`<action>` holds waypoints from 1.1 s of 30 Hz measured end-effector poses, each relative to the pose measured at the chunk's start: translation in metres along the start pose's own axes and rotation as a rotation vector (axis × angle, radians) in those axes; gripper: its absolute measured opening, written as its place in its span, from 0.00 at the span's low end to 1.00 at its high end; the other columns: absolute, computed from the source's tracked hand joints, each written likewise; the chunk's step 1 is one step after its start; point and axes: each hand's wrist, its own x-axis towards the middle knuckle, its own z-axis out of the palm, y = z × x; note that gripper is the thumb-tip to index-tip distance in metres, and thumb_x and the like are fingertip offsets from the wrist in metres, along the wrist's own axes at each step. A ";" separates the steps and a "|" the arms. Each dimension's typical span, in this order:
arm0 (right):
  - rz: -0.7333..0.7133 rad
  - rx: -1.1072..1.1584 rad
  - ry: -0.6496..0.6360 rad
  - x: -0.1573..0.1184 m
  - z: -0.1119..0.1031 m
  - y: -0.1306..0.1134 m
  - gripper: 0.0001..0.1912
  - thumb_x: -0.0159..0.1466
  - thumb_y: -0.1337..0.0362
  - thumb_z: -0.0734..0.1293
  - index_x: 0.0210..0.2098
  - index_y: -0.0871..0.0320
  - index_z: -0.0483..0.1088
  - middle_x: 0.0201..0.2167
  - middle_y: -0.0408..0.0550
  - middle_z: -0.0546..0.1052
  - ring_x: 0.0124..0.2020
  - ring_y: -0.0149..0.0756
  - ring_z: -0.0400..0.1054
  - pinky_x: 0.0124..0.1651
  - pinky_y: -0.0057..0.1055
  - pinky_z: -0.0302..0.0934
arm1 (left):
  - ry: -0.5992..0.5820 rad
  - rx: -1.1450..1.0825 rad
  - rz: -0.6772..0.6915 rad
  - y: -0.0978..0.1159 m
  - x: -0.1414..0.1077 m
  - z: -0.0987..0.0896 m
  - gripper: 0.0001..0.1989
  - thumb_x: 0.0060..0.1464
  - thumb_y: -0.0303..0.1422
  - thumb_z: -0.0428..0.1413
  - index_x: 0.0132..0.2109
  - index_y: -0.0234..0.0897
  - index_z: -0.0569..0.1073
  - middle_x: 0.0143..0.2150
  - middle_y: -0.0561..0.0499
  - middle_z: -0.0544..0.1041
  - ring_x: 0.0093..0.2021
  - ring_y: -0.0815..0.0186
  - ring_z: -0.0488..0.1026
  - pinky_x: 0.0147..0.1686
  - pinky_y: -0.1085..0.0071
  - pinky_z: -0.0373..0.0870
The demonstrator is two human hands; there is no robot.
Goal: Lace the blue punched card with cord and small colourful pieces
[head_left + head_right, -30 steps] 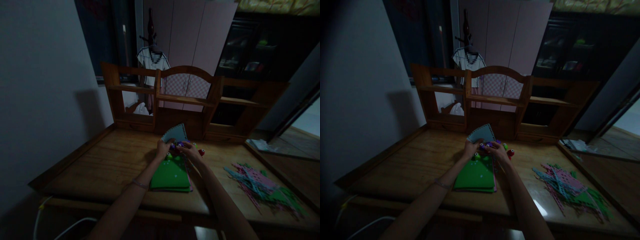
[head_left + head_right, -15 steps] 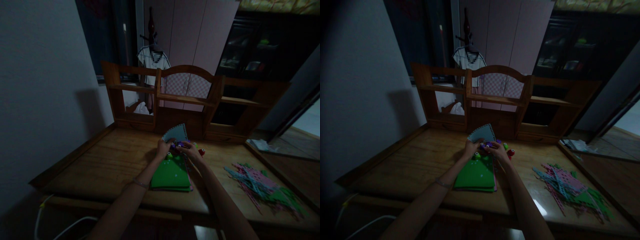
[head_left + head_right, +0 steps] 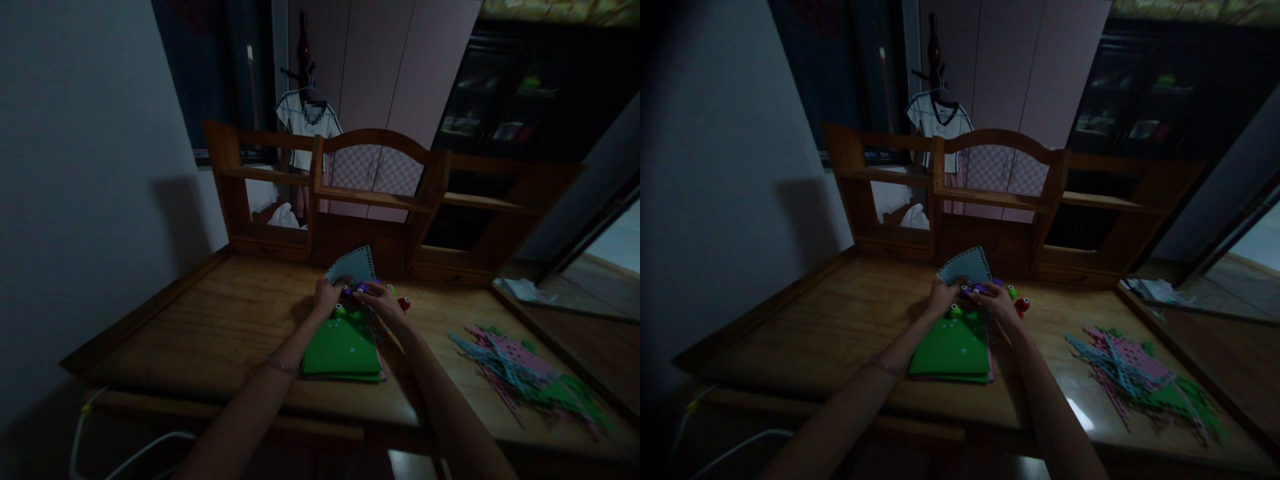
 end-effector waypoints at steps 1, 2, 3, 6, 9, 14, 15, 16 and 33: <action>-0.004 -0.004 0.000 -0.001 0.000 -0.001 0.18 0.48 0.56 0.74 0.36 0.58 0.75 0.33 0.47 0.78 0.33 0.38 0.70 0.36 0.31 0.61 | -0.001 -0.003 -0.014 0.000 0.000 0.000 0.14 0.48 0.38 0.60 0.40 0.34 0.77 0.38 0.45 0.80 0.40 0.61 0.76 0.42 0.66 0.72; -0.005 -0.012 0.002 -0.001 0.000 -0.002 0.18 0.48 0.56 0.74 0.36 0.58 0.75 0.33 0.47 0.77 0.33 0.38 0.70 0.36 0.31 0.61 | -0.005 -0.005 -0.028 0.001 0.000 0.000 0.14 0.48 0.38 0.60 0.40 0.34 0.77 0.38 0.46 0.80 0.39 0.61 0.76 0.41 0.66 0.72; -0.002 -0.019 0.005 -0.001 0.000 -0.003 0.18 0.47 0.56 0.74 0.36 0.58 0.75 0.33 0.47 0.77 0.33 0.38 0.70 0.36 0.31 0.61 | -0.009 -0.005 -0.041 0.002 -0.001 0.000 0.14 0.48 0.38 0.60 0.40 0.33 0.77 0.37 0.46 0.80 0.38 0.61 0.76 0.40 0.67 0.72; 0.010 -0.029 0.010 -0.002 0.000 -0.004 0.19 0.47 0.55 0.74 0.36 0.58 0.75 0.33 0.48 0.78 0.32 0.38 0.70 0.36 0.32 0.61 | -0.015 -0.013 -0.037 0.003 -0.001 -0.001 0.14 0.48 0.38 0.60 0.39 0.32 0.77 0.37 0.46 0.80 0.37 0.62 0.76 0.40 0.68 0.72; 0.012 -0.028 0.006 -0.002 0.001 -0.005 0.19 0.48 0.54 0.74 0.35 0.59 0.75 0.30 0.47 0.77 0.30 0.37 0.69 0.34 0.32 0.60 | -0.009 -0.016 -0.003 0.002 -0.001 -0.002 0.14 0.49 0.38 0.60 0.39 0.32 0.77 0.38 0.46 0.80 0.38 0.62 0.76 0.42 0.68 0.71; 0.012 -0.028 0.016 -0.003 0.000 -0.005 0.18 0.49 0.53 0.73 0.34 0.59 0.75 0.28 0.46 0.76 0.28 0.36 0.67 0.33 0.31 0.58 | 0.005 0.004 0.028 0.003 -0.001 -0.002 0.14 0.49 0.38 0.59 0.40 0.33 0.77 0.38 0.46 0.80 0.39 0.63 0.76 0.42 0.69 0.70; 0.013 -0.030 0.013 -0.003 0.000 -0.005 0.19 0.49 0.53 0.73 0.34 0.59 0.75 0.28 0.46 0.76 0.29 0.36 0.67 0.33 0.31 0.58 | 0.007 0.007 0.031 0.003 -0.001 -0.002 0.13 0.49 0.38 0.59 0.40 0.33 0.77 0.38 0.46 0.80 0.38 0.63 0.76 0.42 0.69 0.70; 0.014 -0.035 0.006 -0.002 0.000 -0.004 0.19 0.49 0.53 0.73 0.34 0.60 0.75 0.28 0.46 0.76 0.29 0.36 0.67 0.34 0.31 0.58 | 0.008 0.011 0.034 0.002 -0.001 -0.002 0.13 0.49 0.38 0.59 0.40 0.33 0.77 0.38 0.46 0.80 0.38 0.63 0.76 0.41 0.69 0.70; -0.003 0.003 0.024 0.005 -0.004 0.006 0.19 0.50 0.51 0.72 0.36 0.57 0.74 0.30 0.46 0.76 0.30 0.37 0.68 0.35 0.32 0.59 | -0.036 0.060 -0.023 0.004 -0.002 -0.002 0.14 0.50 0.39 0.57 0.38 0.32 0.78 0.31 0.49 0.78 0.33 0.65 0.74 0.33 0.74 0.68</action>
